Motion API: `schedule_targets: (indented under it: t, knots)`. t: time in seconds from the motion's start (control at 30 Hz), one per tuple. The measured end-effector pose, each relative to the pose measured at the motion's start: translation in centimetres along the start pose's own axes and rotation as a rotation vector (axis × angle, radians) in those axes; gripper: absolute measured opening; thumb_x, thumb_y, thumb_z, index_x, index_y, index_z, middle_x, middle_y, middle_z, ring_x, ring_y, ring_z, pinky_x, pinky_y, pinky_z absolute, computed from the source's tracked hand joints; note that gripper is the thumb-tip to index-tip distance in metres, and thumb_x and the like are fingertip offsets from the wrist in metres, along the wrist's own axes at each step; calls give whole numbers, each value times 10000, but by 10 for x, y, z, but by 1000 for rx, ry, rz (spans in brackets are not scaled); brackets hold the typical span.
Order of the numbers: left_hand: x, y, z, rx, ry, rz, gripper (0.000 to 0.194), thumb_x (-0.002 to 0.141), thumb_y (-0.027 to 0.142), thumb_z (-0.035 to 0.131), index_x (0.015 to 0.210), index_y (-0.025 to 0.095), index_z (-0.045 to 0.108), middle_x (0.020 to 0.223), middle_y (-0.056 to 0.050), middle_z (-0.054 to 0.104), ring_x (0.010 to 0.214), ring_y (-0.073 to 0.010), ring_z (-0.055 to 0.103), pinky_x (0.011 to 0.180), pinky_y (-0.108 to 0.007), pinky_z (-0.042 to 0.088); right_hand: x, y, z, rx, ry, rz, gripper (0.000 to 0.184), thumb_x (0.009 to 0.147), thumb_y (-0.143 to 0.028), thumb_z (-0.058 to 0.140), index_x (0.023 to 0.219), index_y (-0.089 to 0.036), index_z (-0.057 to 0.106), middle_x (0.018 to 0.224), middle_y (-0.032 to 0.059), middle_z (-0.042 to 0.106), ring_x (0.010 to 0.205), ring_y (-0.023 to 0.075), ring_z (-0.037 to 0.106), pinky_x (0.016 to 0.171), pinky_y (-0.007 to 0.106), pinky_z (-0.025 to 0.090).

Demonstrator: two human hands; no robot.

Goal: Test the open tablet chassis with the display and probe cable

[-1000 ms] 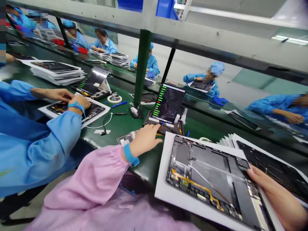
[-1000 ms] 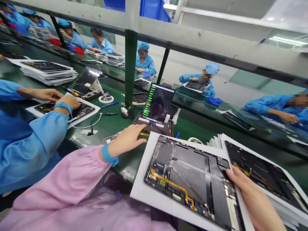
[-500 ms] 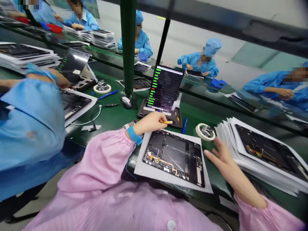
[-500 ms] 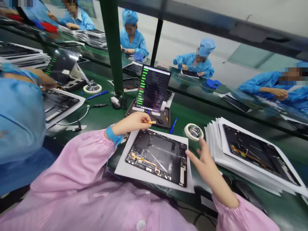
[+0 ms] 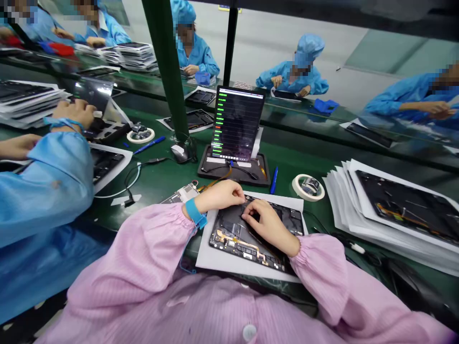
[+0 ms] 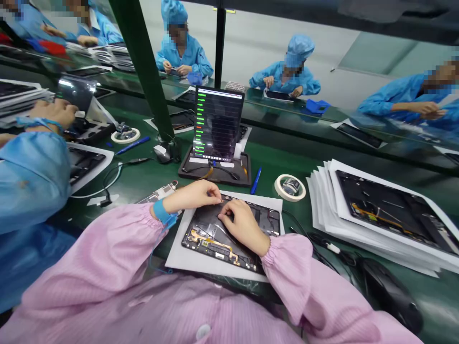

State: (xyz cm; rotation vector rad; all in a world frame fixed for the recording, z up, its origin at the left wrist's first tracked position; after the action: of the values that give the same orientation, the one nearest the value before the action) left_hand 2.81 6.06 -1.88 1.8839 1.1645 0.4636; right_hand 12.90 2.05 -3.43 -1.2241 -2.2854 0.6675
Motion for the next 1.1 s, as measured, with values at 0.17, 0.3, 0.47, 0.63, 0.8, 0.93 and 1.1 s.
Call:
schedule_targets:
  t: [0.17,0.3,0.47,0.63,0.8,0.93,1.1]
  knots:
    - [4,-10,6,114,-19,-44,214,696,161,547,815,139,723,789,-29,724,649,-128,632,602,-202,465,-1,0,-5,37,10,16,83,830,-196,642,757,-190,603,763,6,579,767,171,515,739,319,381]
    - [-2,-15,18,117,-142,-113,239,670,187,532,813,135,716,703,-22,693,499,-107,569,478,-195,415,-1,0,-5,38,20,4,76,827,-187,638,759,-188,602,767,10,586,769,172,515,735,314,379]
    - [-3,-10,23,162,-184,-52,232,652,194,550,802,139,720,675,-19,682,561,-117,581,515,-194,405,-1,-1,-5,33,32,-12,92,826,-189,628,744,-189,587,761,9,589,759,170,511,735,314,377]
    - [-3,-5,21,187,-171,-13,225,660,197,567,805,137,729,735,-24,702,639,-125,590,556,-198,401,-2,-1,-5,24,31,-11,112,831,-207,622,730,-188,578,753,15,584,756,173,510,731,317,377]
    - [-4,-2,23,184,-184,5,224,667,198,573,810,138,734,761,-25,709,666,-132,601,583,-205,407,-2,-2,-6,20,34,-11,121,828,-199,628,723,-187,569,742,8,579,745,169,508,729,316,378]
    - [-5,-1,25,187,-196,26,223,669,195,569,810,145,735,753,-21,707,660,-133,599,585,-208,409,-2,-1,-5,18,36,-13,125,818,-176,635,715,-186,564,744,6,582,750,169,510,730,315,379]
    - [-5,-2,25,197,-196,20,220,671,188,566,810,142,730,770,-26,712,672,-136,604,612,-210,424,-1,0,-5,14,34,-8,121,825,-193,627,721,-190,566,748,6,584,754,169,514,725,313,382]
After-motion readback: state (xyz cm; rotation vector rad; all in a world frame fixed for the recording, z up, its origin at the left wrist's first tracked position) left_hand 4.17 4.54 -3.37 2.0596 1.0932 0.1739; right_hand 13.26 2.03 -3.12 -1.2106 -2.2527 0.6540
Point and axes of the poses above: each hand's wrist, its own x-axis towards the middle knuckle, its own z-axis out of the palm, y = z × x, the point moved 9 cm from there along x, towards the middle knuckle
